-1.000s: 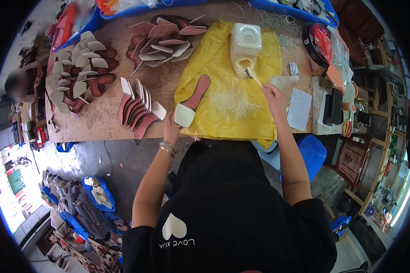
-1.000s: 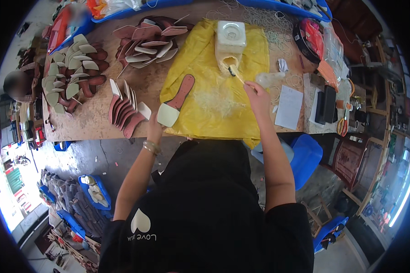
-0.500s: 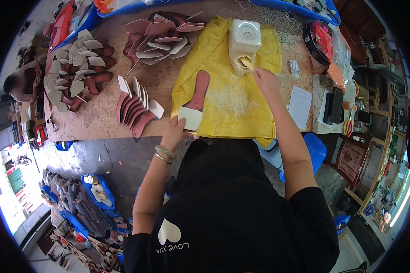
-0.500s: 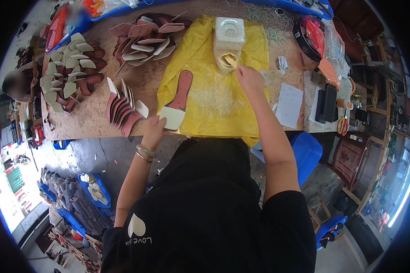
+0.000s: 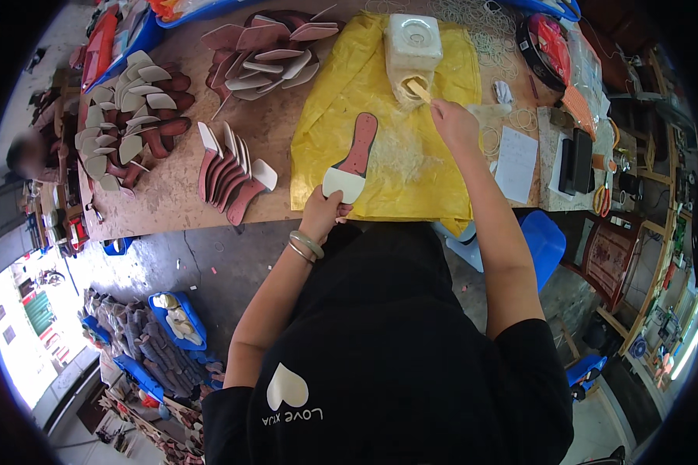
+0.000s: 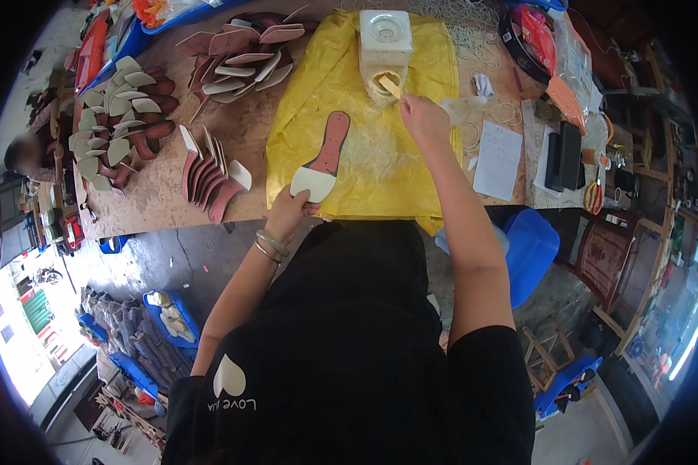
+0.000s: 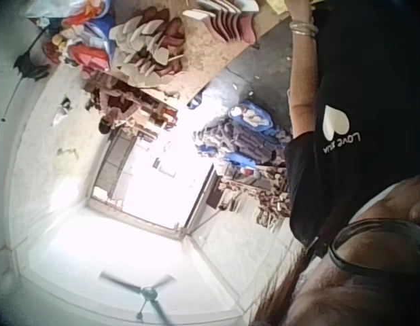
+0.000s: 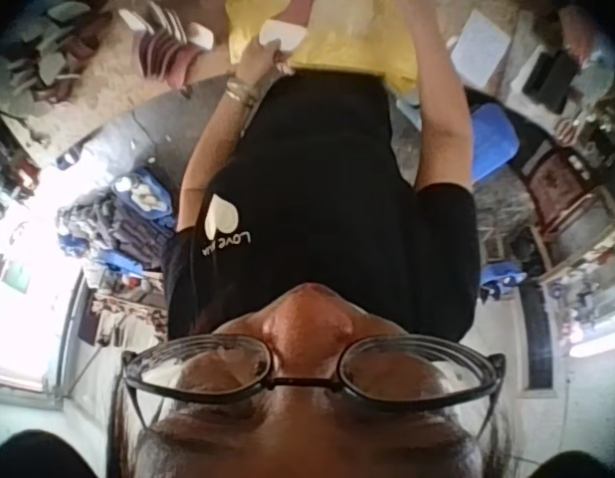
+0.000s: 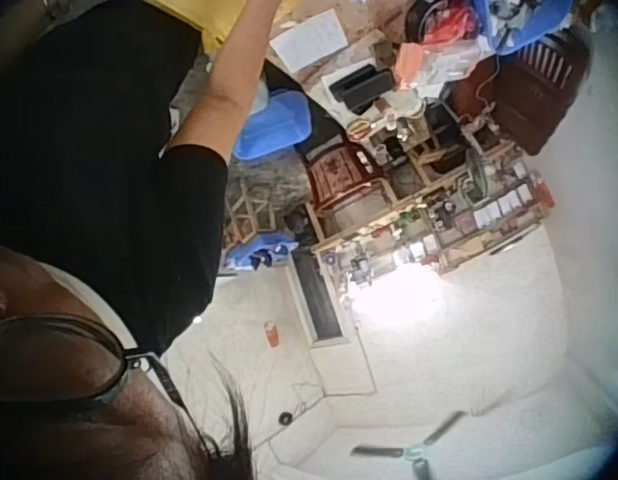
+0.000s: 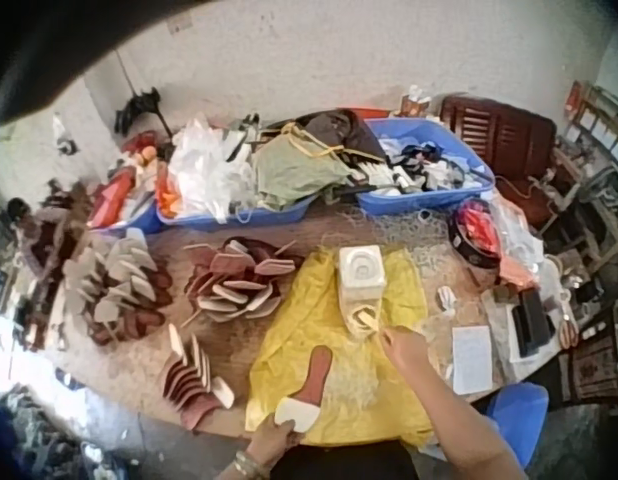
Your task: Applying adhesive to shoe insole components using a small brush in a manufacturing setting.
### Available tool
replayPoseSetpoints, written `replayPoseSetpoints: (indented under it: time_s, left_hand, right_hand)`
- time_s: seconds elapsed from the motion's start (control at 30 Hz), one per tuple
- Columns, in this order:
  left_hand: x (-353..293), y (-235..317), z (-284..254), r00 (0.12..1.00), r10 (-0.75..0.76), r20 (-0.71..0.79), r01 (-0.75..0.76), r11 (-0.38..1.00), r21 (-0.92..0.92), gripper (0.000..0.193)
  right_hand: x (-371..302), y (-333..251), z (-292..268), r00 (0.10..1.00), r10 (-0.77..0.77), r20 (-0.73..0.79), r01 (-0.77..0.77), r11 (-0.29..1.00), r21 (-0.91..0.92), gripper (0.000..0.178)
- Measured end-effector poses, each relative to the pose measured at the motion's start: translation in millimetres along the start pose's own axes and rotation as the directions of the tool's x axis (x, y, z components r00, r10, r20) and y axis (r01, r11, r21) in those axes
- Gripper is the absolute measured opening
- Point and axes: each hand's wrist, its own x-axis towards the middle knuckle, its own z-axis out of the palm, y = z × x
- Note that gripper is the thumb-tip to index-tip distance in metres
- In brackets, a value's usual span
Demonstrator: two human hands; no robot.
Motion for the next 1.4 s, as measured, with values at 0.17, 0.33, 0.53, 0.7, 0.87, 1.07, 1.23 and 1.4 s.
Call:
replayPoseSetpoints:
  time_s: [0.17,0.33,0.53,0.7,0.87,1.07,1.23,1.4]
  left_hand:
    - [-12,8,2,0.999,0.017,-0.031,-0.019,0.997,-0.069,0.025]
    - [-14,15,-7,0.996,-0.004,-0.092,-0.004,0.997,-0.078,0.028]
    - [-3,16,-27,0.996,0.014,-0.093,-0.016,1.0,-0.023,0.029]
    - [7,24,-48,0.992,-0.069,-0.101,0.071,0.997,0.009,0.027]
    - [17,33,-66,0.992,-0.111,-0.054,0.113,0.993,0.034,0.025]
    - [18,46,-69,0.999,-0.024,-0.033,0.03,0.982,0.189,0.024]
    - [12,47,-58,0.995,0.078,-0.058,-0.053,0.936,0.347,0.026]
    - [7,41,-45,0.981,0.179,-0.072,-0.131,0.892,0.433,0.027]
  right_hand:
    - [-40,1,-10,0.992,-0.044,-0.12,0.051,0.997,0.05,0.014]
    - [-110,-20,-8,0.962,0.228,0.153,-0.274,0.758,0.592,0.021]
    - [-151,-72,3,0.929,0.044,0.369,-0.332,0.543,0.771,0.021]
    - [-134,-61,24,0.928,0.047,0.371,-0.316,0.626,0.713,0.02]
    - [-107,-38,34,0.955,0.055,0.291,-0.254,0.66,0.707,0.023]
    - [-61,-24,37,0.959,0.073,0.272,-0.203,0.85,0.486,0.022]
    - [-27,-29,42,0.979,-0.072,0.191,-0.018,0.903,0.429,0.021]
    - [-19,-46,34,0.945,-0.268,0.188,0.194,0.922,0.336,0.021]
